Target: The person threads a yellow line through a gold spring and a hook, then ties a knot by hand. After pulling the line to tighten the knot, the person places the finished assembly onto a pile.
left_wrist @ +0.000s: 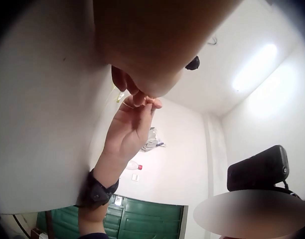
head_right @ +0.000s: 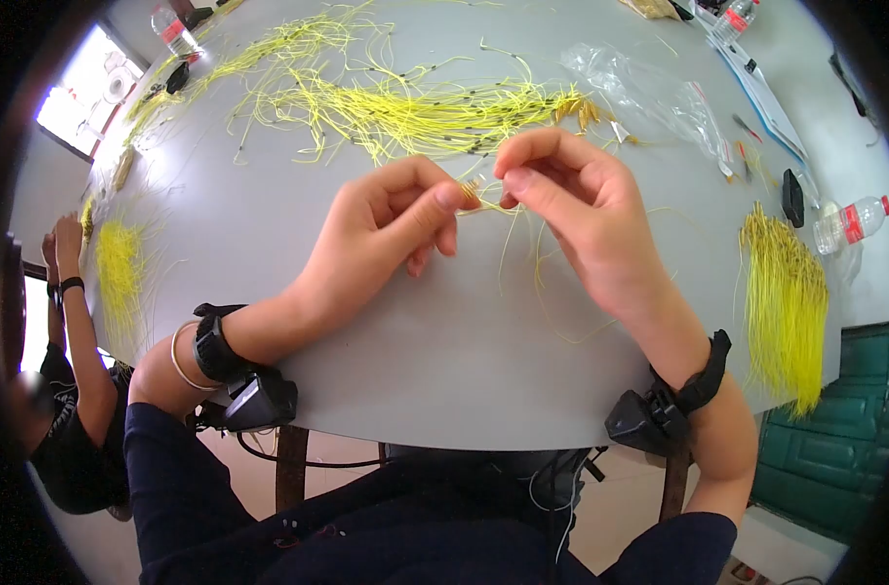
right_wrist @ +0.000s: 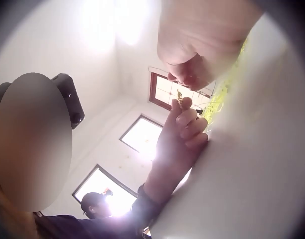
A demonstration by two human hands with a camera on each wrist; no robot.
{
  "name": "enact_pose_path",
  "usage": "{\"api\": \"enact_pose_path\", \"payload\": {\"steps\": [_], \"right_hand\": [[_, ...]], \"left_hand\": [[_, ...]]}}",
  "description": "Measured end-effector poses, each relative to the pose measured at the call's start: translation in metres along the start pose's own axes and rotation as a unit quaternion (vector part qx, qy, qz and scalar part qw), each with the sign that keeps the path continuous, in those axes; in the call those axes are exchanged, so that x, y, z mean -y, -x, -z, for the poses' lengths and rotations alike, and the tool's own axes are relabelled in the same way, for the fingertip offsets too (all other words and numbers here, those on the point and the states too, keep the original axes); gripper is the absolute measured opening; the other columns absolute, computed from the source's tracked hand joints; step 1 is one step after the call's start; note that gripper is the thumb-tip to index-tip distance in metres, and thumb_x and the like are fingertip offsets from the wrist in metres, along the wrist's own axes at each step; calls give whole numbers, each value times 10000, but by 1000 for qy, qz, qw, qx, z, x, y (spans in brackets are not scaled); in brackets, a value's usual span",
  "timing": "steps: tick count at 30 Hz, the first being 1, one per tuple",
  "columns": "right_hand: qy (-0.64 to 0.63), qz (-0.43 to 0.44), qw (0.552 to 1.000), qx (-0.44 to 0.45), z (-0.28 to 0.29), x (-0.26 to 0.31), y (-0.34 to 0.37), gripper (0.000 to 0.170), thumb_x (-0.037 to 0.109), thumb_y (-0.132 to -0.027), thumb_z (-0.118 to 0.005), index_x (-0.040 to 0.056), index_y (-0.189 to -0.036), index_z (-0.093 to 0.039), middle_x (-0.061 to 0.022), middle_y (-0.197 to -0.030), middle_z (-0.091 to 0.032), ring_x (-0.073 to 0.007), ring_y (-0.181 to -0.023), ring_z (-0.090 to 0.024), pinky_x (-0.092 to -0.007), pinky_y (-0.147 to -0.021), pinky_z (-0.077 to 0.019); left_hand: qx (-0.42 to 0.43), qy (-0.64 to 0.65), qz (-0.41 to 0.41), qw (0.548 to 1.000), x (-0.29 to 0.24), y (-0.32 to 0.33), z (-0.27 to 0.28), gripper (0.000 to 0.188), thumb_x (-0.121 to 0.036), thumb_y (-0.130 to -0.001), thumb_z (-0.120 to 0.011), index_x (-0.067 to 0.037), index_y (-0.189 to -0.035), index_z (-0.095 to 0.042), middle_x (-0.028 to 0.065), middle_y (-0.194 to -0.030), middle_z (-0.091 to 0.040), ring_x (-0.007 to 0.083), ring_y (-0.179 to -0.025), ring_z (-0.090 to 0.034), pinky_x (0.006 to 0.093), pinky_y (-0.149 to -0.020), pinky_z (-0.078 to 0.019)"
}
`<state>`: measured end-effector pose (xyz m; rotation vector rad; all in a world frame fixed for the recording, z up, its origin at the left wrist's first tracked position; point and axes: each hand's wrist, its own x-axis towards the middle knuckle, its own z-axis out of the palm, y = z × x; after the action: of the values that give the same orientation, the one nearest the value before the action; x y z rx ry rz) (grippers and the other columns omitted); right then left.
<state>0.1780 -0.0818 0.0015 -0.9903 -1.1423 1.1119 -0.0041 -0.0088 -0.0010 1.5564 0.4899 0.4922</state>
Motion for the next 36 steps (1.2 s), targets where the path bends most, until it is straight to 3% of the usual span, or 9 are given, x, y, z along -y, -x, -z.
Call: {"api": "enact_pose_path", "payload": {"steps": [1,2,3,9,22,36], "right_hand": [[-1,0,1000,-1,-1,0,0,96,20,-847,-533,15,-938,-565,-31,-914,-552,-99,-821,-528,-230,-799,-428],[75,48,996,13,-2,0,0,104,5,-848,-532,16,-946,-563,-29,-923,-546,-98,-816,-526,-232,-793,-432],[150,95,984,26,-4,0,-1,113,-9,-848,-531,18,-954,-561,-27,-931,-541,-98,-811,-523,-235,-787,-436],[217,195,956,16,-10,4,1,155,-29,-828,-552,15,-976,-555,-59,-1014,-487,-102,-801,-528,-236,-761,-459],[206,195,958,52,-9,0,2,167,-20,-833,-557,5,-998,-550,-75,-1030,-466,-100,-773,-517,-228,-740,-461],[202,174,962,66,-10,3,4,182,-7,-834,-571,10,-1011,-536,-72,-1013,-504,-107,-761,-587,-212,-712,-455]], "left_hand": [[-46,17,13,999,0,0,1,240,-245,-930,-482,-18,-915,-557,4,-682,-542,33,-550,-475,176,-502,-383],[-57,23,5,998,3,-2,-1,250,-245,-934,-475,-8,-924,-553,-1,-660,-526,29,-523,-446,164,-484,-374],[-56,23,5,998,4,-2,-1,250,-245,-934,-475,-8,-924,-553,-1,-660,-526,29,-523,-446,164,-484,-374],[-22,21,9,999,3,-2,-1,301,-272,-954,-420,-5,-923,-554,-7,-646,-511,32,-513,-440,171,-481,-377],[-3,-11,14,1000,2,-2,0,371,-311,-973,-346,-26,-876,-561,-20,-606,-486,36,-513,-432,172,-487,-372],[3,-28,19,999,2,-2,-1,366,-310,-972,-353,-26,-875,-563,-22,-598,-485,32,-522,-434,173,-495,-372]]}}
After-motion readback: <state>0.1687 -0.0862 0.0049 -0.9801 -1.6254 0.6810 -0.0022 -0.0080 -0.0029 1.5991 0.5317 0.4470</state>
